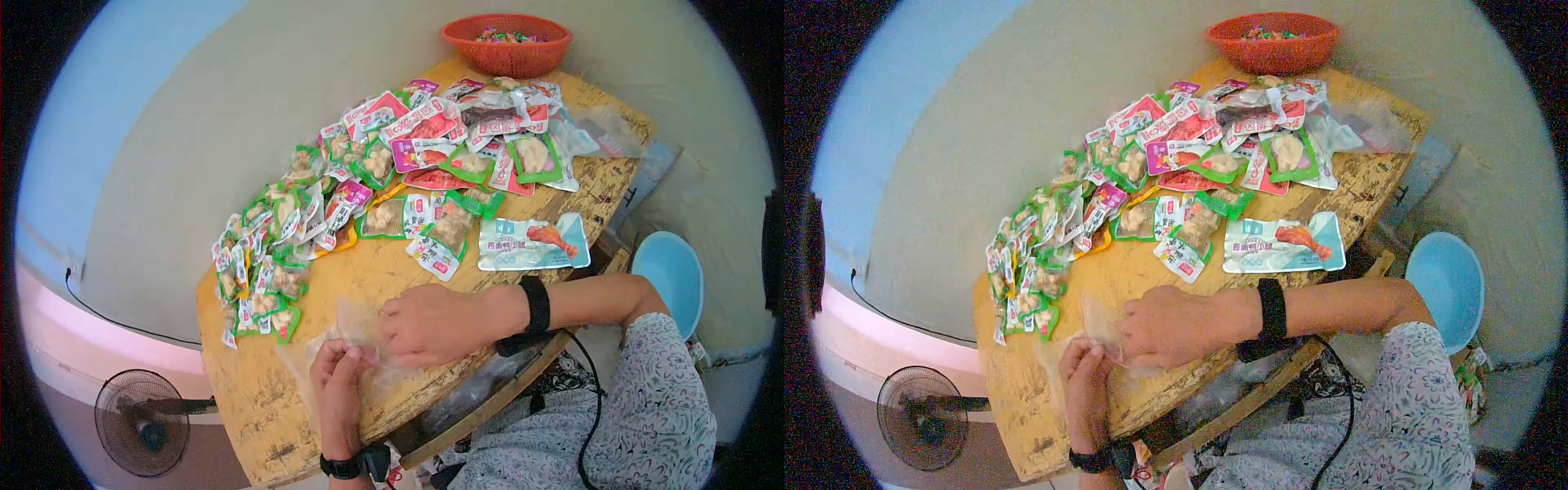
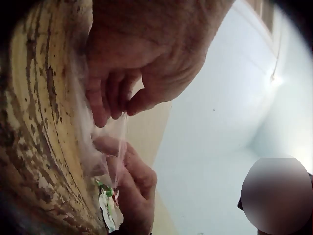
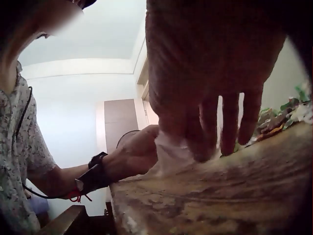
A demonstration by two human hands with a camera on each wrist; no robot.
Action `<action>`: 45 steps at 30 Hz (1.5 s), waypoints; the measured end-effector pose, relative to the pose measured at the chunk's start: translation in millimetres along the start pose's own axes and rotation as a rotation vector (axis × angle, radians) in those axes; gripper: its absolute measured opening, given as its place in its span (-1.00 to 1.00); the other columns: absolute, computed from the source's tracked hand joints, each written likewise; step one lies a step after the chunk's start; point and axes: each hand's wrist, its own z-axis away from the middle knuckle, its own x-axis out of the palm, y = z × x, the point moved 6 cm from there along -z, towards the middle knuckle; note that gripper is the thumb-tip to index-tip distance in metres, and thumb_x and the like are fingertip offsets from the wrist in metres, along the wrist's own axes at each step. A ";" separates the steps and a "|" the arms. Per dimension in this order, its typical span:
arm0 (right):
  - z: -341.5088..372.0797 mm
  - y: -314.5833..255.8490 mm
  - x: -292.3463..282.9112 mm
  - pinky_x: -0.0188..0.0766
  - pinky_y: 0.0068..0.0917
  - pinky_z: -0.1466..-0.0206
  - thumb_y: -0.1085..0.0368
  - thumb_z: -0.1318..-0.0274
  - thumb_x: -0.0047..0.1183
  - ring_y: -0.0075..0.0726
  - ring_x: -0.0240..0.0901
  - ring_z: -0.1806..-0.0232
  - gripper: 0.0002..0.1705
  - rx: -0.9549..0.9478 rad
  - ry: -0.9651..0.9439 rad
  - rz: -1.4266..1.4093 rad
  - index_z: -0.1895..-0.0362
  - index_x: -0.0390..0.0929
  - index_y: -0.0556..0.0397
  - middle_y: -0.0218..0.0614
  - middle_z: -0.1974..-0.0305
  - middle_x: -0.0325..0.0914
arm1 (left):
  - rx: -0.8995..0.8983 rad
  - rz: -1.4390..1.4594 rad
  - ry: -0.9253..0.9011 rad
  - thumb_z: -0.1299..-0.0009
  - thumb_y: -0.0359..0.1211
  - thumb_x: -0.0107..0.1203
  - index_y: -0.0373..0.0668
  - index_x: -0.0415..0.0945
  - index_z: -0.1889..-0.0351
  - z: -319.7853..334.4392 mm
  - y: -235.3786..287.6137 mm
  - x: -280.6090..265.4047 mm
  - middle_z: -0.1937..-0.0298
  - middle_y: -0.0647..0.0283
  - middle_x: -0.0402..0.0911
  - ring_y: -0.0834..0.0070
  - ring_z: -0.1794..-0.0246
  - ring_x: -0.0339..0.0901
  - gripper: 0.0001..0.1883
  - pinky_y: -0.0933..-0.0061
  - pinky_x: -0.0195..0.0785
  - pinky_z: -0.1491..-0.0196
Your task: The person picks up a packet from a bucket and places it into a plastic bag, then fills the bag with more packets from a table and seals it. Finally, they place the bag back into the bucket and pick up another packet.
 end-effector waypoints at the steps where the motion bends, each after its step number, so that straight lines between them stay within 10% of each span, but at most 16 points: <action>1: 1.2 6.4 3.1 0.44 -0.14 0.32 0.10 -0.16 0.07 -0.14 0.45 0.27 -0.75 0.068 -0.076 0.055 0.50 0.52 -0.07 -0.35 0.36 0.47 | 0.012 0.025 0.009 -0.45 -0.48 0.09 -0.24 0.48 0.21 0.3 -0.4 -1.5 0.28 0.26 0.60 0.51 0.27 0.56 -0.96 0.43 0.48 0.09; 17: 22.7 97.8 -68.9 0.45 -0.12 0.21 0.18 -0.15 0.10 -0.07 0.54 0.22 -0.84 0.431 0.180 0.030 0.30 0.55 -0.03 -0.27 0.30 0.53 | 0.015 -0.236 -0.057 -0.48 -0.44 0.12 -0.24 0.48 0.18 13.1 5.9 14.5 0.31 0.35 0.57 0.61 0.24 0.53 -0.93 0.55 0.42 0.07; 23: 26.7 156.9 -116.1 0.46 -0.12 0.11 0.14 -0.11 0.17 -0.04 0.52 0.08 -0.72 0.479 0.333 0.439 0.15 0.55 -0.03 -0.23 0.23 0.56 | 0.053 -0.225 -0.057 -0.48 -0.45 0.09 -0.25 0.48 0.17 11.3 -4.1 8.3 0.28 0.33 0.58 0.61 0.22 0.54 -0.94 0.55 0.41 0.05; 27: 14.3 181.7 -120.2 0.45 -0.03 0.05 -0.02 0.00 0.28 0.01 0.52 0.00 -0.42 0.697 0.050 0.478 -0.03 0.48 0.03 -0.08 0.13 0.58 | 0.069 -0.201 -0.061 -0.48 -0.46 0.09 -0.26 0.48 0.17 13.3 -1.6 9.4 0.27 0.33 0.58 0.60 0.22 0.54 -0.94 0.53 0.43 0.06; 36: 7.7 224.0 -93.1 0.50 -0.03 0.18 0.09 -0.09 0.15 0.07 0.62 0.14 -0.71 0.819 -0.140 0.685 0.28 0.60 0.05 -0.01 0.35 0.63 | 0.088 -0.149 -0.098 -0.48 -0.45 0.09 -0.28 0.48 0.18 17.4 -0.1 7.7 0.27 0.32 0.59 0.58 0.23 0.55 -0.92 0.50 0.45 0.07; 45: -7.2 133.8 -152.8 0.46 -0.26 0.22 0.28 -0.20 0.13 -0.14 0.50 0.29 -0.87 0.432 0.514 0.592 0.31 0.63 0.07 -0.26 0.32 0.63 | 0.091 -0.123 -0.096 -0.48 -0.45 0.09 -0.26 0.47 0.20 14.3 -6.0 6.0 0.28 0.33 0.57 0.57 0.24 0.56 -0.93 0.50 0.46 0.08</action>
